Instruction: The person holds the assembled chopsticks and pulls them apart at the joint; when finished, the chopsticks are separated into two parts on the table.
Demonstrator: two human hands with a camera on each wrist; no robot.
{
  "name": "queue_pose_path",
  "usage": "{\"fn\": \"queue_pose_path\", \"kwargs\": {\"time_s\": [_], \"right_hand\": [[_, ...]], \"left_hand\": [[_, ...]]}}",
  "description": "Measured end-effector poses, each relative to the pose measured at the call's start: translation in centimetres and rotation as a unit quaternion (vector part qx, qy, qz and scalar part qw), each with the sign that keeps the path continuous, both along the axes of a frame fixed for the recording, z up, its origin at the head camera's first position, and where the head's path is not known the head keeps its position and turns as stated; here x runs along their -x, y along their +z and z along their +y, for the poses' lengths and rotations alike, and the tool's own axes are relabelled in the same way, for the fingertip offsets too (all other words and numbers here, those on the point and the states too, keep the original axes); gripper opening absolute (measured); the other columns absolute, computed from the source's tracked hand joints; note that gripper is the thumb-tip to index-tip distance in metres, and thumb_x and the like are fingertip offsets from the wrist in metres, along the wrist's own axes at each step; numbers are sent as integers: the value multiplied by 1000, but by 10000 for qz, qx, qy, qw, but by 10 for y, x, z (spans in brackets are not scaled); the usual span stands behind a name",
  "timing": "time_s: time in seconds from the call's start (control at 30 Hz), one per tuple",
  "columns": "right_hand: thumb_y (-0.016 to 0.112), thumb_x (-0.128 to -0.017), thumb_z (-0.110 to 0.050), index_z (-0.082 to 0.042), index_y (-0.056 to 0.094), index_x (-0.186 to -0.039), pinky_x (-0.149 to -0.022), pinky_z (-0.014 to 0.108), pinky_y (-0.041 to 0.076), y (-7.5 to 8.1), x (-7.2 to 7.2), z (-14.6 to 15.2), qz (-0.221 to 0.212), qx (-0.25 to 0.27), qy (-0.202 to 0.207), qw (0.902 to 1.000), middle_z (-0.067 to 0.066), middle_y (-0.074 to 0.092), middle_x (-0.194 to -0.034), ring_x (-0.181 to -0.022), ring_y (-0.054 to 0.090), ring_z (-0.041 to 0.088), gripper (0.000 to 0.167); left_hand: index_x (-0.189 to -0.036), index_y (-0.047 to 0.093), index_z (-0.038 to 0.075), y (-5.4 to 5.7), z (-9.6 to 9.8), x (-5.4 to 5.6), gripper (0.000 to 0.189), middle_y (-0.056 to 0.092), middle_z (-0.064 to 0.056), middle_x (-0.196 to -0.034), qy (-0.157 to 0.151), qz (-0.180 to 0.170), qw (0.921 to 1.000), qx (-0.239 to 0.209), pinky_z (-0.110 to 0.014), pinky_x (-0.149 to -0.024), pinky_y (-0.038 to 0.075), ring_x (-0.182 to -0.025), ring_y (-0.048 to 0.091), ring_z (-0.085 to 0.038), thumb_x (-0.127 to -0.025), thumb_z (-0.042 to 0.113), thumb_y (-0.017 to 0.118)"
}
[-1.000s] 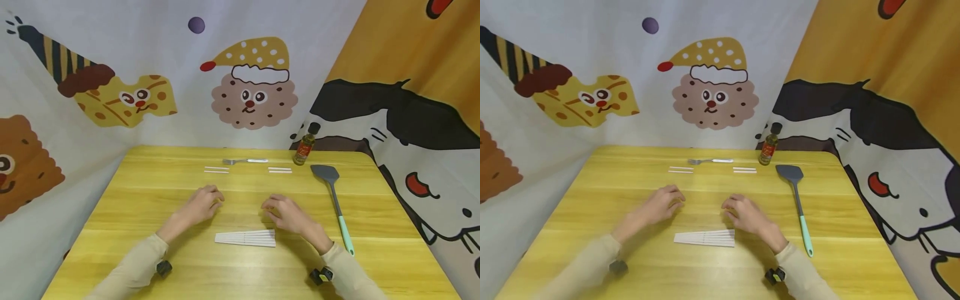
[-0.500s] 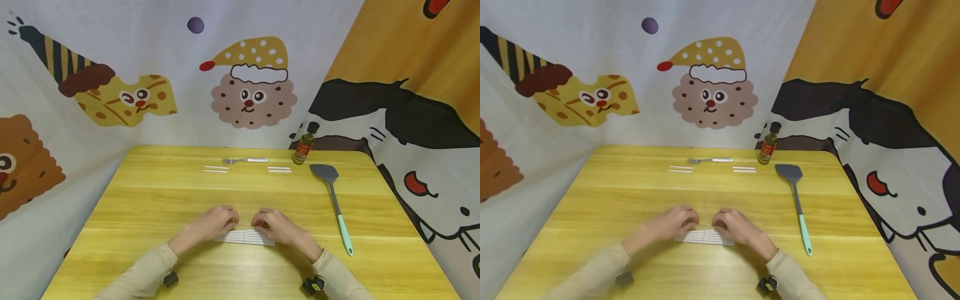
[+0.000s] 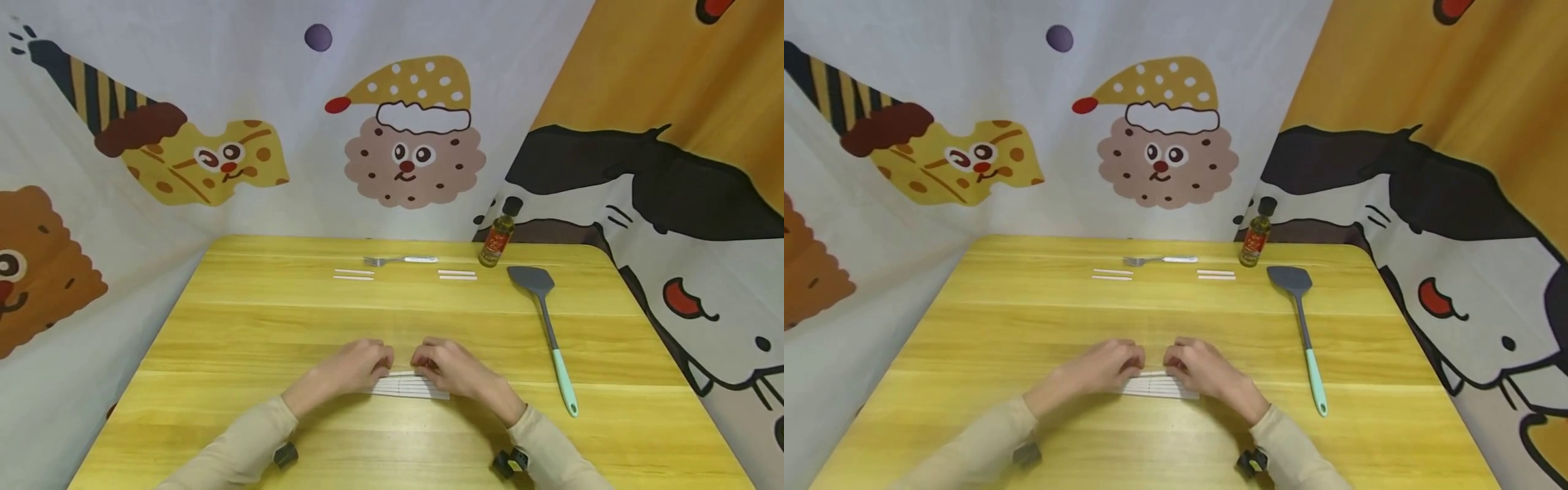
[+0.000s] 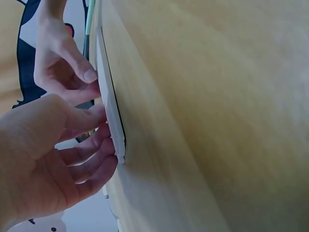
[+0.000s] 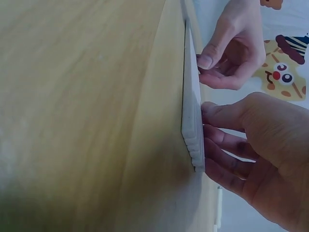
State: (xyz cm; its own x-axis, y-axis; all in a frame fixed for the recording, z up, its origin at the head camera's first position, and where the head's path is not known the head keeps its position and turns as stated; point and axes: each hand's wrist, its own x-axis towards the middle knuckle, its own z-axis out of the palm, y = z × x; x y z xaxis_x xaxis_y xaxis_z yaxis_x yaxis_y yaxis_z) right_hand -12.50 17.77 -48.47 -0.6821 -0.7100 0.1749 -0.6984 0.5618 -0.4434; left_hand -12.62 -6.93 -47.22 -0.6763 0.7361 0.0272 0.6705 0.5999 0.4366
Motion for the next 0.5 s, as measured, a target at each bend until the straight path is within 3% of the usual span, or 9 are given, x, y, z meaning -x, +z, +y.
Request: {"fn": "queue_pose_path", "kwargs": {"time_s": [0.23,0.5], "right_hand": [[75,-90,-9,-11,76,-98,-69,14,54,0,1,-6,259,-2,176,9995,-1,71,-92,-80,63,5,7],[74,-90,-4,-11,74,-93,-73,20,58,-7,3,-10,1057,-111,229,9941,0,70,-91,-82,65,9,8]], "left_hand": [[-93,68,9,0,2,-1,5,65,-1,-86,110,89,9999,87,-17,-65,49,-73,55,-7,-93,4,68],[-100,67,9,-1,1,-1,3,60,1,-89,215,-51,9997,142,-15,-65,48,-73,52,-6,-98,8,64]]}}
